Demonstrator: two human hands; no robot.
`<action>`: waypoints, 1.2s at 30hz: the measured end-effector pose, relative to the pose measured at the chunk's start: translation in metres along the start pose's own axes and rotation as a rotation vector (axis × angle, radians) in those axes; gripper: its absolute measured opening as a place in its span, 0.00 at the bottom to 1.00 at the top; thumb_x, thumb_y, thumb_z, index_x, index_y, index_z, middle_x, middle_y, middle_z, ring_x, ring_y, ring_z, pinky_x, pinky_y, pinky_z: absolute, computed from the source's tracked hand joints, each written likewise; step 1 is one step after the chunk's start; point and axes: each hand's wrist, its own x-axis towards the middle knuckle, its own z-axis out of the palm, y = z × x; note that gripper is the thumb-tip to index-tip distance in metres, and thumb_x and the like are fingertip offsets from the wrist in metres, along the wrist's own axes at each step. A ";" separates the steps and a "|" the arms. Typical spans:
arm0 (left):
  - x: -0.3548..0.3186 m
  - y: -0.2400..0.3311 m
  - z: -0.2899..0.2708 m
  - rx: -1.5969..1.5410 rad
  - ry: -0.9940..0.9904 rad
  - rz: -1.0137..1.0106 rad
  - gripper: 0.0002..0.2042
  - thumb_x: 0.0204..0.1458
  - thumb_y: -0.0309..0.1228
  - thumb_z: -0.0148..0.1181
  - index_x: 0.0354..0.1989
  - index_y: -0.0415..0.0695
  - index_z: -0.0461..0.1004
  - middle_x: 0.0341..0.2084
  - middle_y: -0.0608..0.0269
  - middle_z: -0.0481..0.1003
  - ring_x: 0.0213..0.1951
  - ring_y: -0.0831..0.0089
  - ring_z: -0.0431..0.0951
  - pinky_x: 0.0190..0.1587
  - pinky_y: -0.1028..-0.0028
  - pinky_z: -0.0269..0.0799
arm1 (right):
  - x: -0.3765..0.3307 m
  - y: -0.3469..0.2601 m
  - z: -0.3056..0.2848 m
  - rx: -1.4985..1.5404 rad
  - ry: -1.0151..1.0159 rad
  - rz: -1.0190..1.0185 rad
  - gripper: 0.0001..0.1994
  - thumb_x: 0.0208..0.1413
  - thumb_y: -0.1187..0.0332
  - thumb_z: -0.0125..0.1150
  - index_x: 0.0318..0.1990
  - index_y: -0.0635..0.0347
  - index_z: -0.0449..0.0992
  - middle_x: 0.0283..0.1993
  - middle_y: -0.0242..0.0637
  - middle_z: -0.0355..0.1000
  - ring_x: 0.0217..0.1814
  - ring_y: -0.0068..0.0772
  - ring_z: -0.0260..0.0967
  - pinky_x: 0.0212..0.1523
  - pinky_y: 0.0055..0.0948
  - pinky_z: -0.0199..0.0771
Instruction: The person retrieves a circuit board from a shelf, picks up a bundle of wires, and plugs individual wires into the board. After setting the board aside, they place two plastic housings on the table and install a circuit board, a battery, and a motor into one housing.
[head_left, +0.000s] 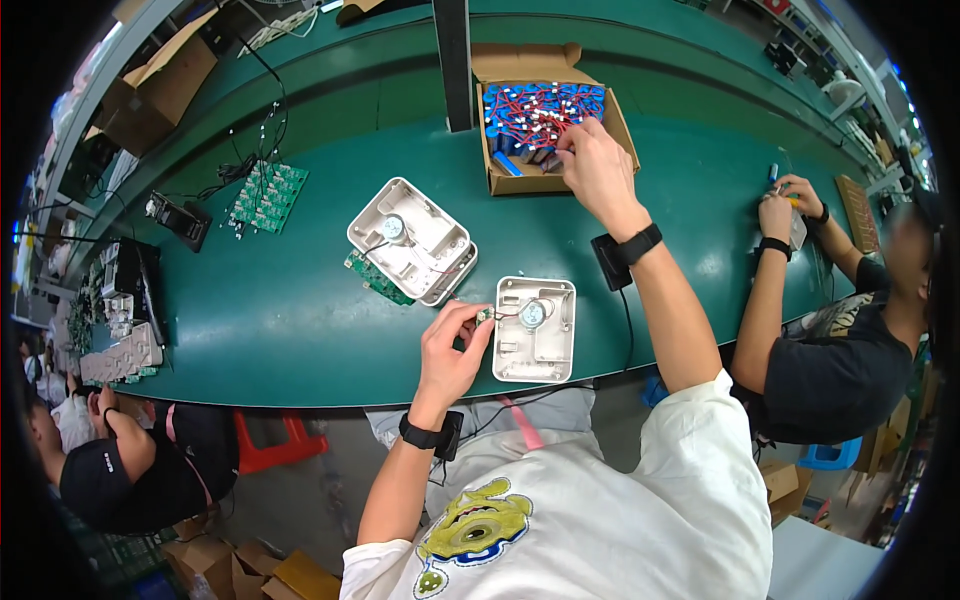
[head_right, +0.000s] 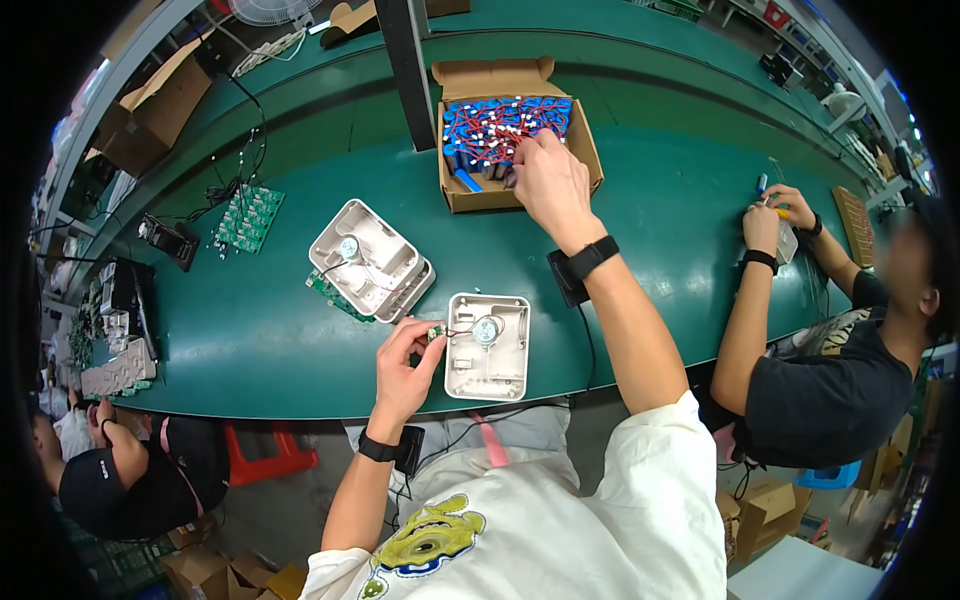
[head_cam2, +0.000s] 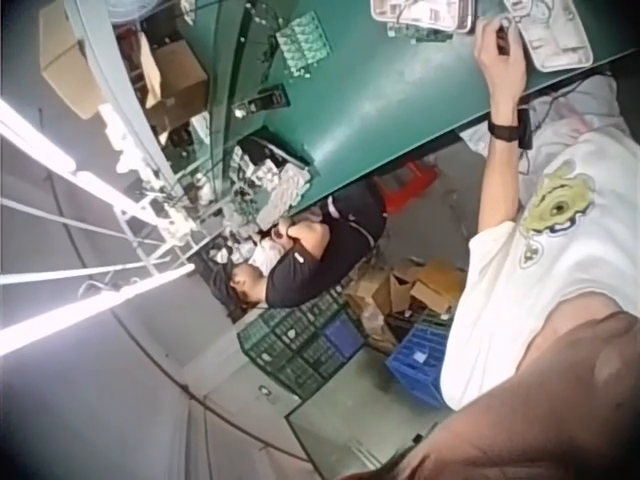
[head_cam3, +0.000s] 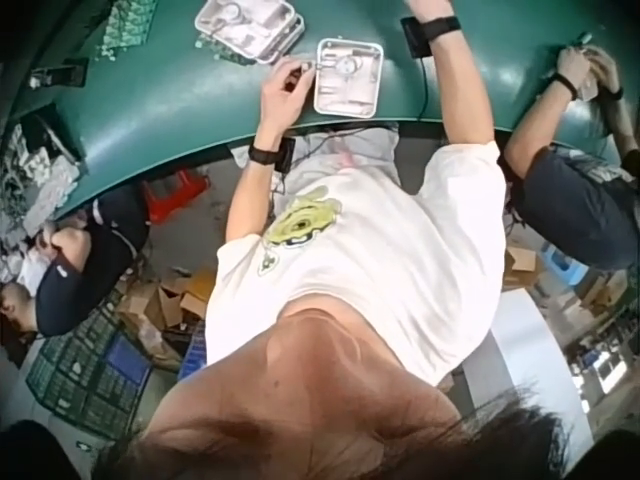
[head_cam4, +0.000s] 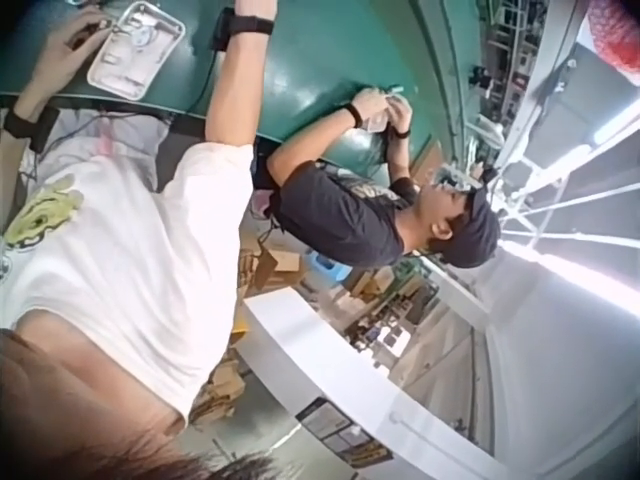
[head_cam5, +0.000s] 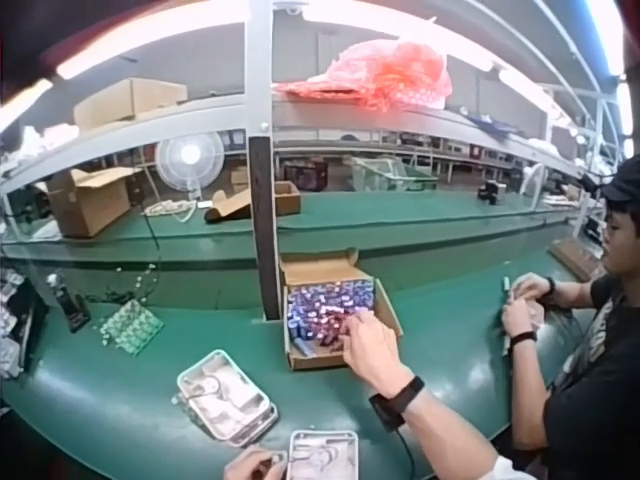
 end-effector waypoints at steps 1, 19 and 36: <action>0.001 0.000 0.000 0.000 -0.001 0.000 0.09 0.60 0.18 0.65 0.48 0.33 0.79 0.39 0.63 0.76 0.34 0.81 0.74 0.37 0.81 0.72 | -0.001 0.003 -0.001 -0.001 0.000 -0.004 0.05 0.55 0.71 0.70 0.37 0.59 0.80 0.42 0.42 0.75 0.43 0.53 0.77 0.43 0.48 0.78; 0.000 0.001 0.001 -0.022 0.050 0.027 0.09 0.58 0.19 0.66 0.46 0.34 0.80 0.34 0.62 0.76 0.29 0.79 0.73 0.30 0.79 0.69 | 0.006 0.011 -0.033 0.095 -0.060 0.009 0.04 0.55 0.74 0.66 0.37 0.59 0.79 0.38 0.43 0.77 0.40 0.51 0.78 0.40 0.46 0.78; 0.001 0.001 0.001 -0.012 0.024 -0.003 0.09 0.58 0.19 0.66 0.46 0.34 0.80 0.35 0.63 0.76 0.30 0.80 0.73 0.32 0.79 0.70 | -0.004 0.009 -0.077 0.775 0.076 0.129 0.07 0.72 0.71 0.56 0.44 0.68 0.73 0.36 0.42 0.83 0.33 0.24 0.80 0.29 0.22 0.76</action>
